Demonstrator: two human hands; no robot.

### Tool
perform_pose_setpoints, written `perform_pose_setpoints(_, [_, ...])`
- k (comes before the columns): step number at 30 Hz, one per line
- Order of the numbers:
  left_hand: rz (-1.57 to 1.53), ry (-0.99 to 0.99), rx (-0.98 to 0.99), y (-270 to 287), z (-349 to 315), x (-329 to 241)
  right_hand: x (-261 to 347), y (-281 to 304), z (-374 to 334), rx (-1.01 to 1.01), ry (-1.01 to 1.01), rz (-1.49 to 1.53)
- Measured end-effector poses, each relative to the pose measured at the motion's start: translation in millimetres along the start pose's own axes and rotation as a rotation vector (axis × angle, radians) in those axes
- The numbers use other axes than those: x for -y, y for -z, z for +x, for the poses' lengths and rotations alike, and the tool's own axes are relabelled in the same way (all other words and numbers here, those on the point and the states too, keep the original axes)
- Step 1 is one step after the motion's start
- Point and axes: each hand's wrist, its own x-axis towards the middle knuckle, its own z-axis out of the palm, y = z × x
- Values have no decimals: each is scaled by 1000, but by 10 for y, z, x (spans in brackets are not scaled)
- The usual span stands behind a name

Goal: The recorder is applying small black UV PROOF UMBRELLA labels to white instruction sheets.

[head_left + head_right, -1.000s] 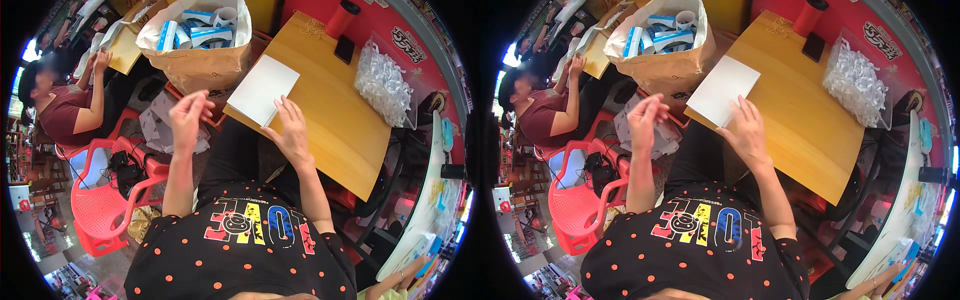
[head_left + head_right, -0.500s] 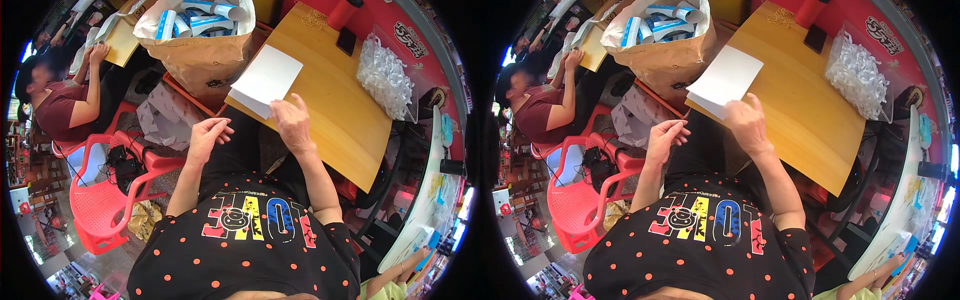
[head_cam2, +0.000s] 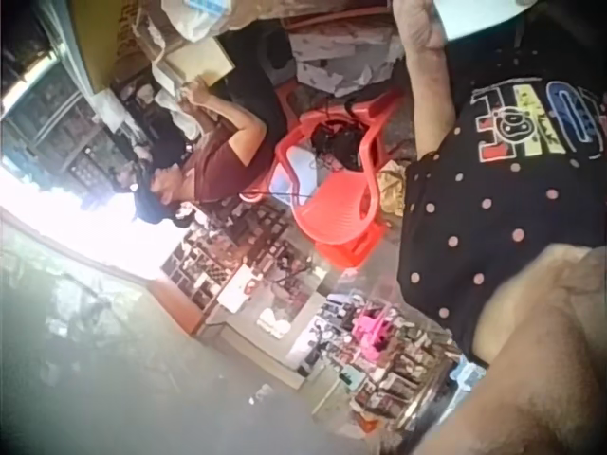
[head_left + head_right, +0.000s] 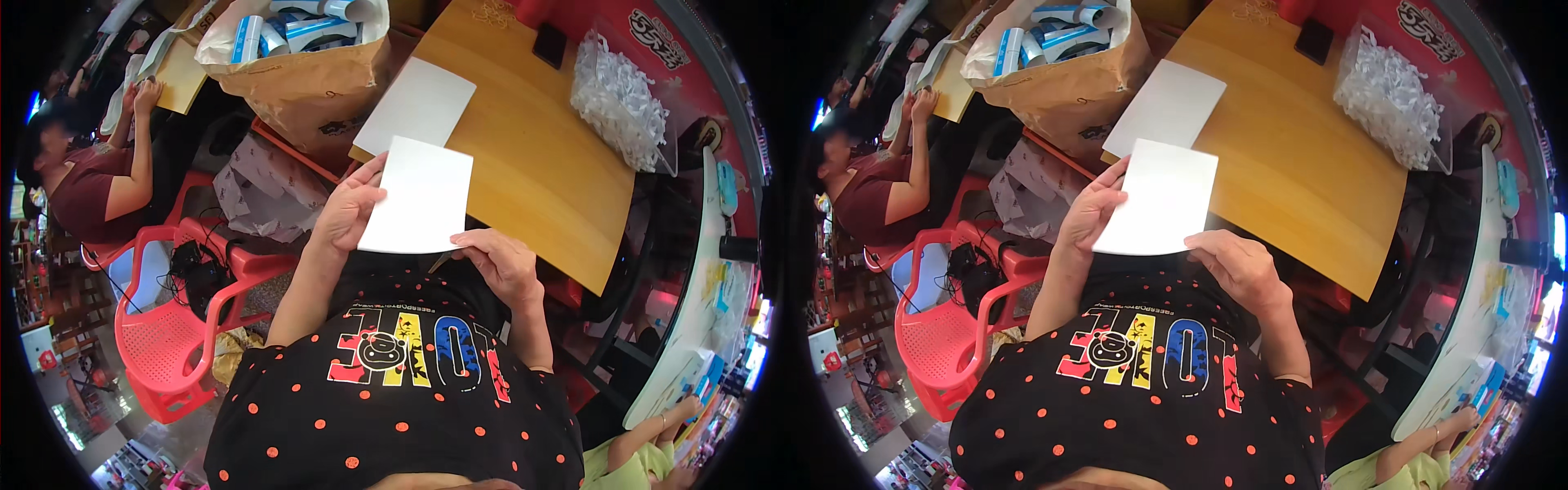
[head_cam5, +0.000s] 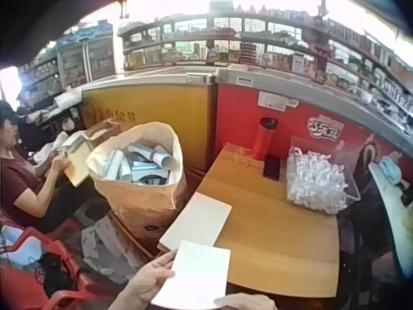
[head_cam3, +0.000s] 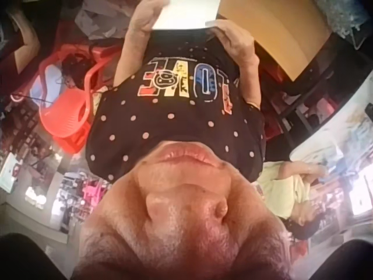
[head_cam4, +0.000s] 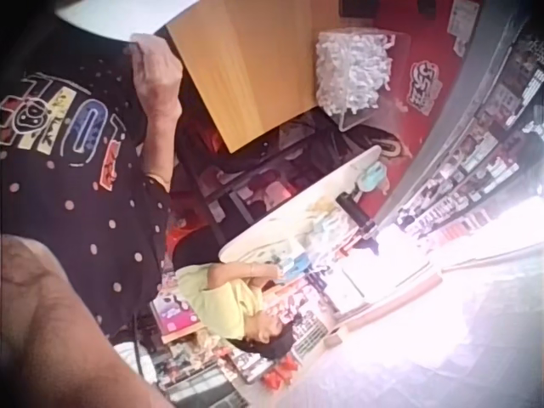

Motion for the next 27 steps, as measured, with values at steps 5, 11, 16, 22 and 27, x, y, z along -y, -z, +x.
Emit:
perform_pose_setpoints(5, [95, 40, -86, 69, -57, 46, 12, 53, 24, 10, 56, 20])
perform_pose_setpoints(11, [168, -74, -118, 40, 6, 87, -27, 69, 75, 51, 114, -4])
perform_pose_setpoints(16, [593, -405, -49, -69, -17, 177, -79, 80, 71, -261, -250, 120])
perform_pose_setpoints(22, [1475, -938, 208, -255, -14, 99, -407, 14, 103, -364, -674, 626])
perform_pose_setpoints(27, [1659, -1017, 379, -313, 9, 43, -716, -117, 20, -323, -767, 870])
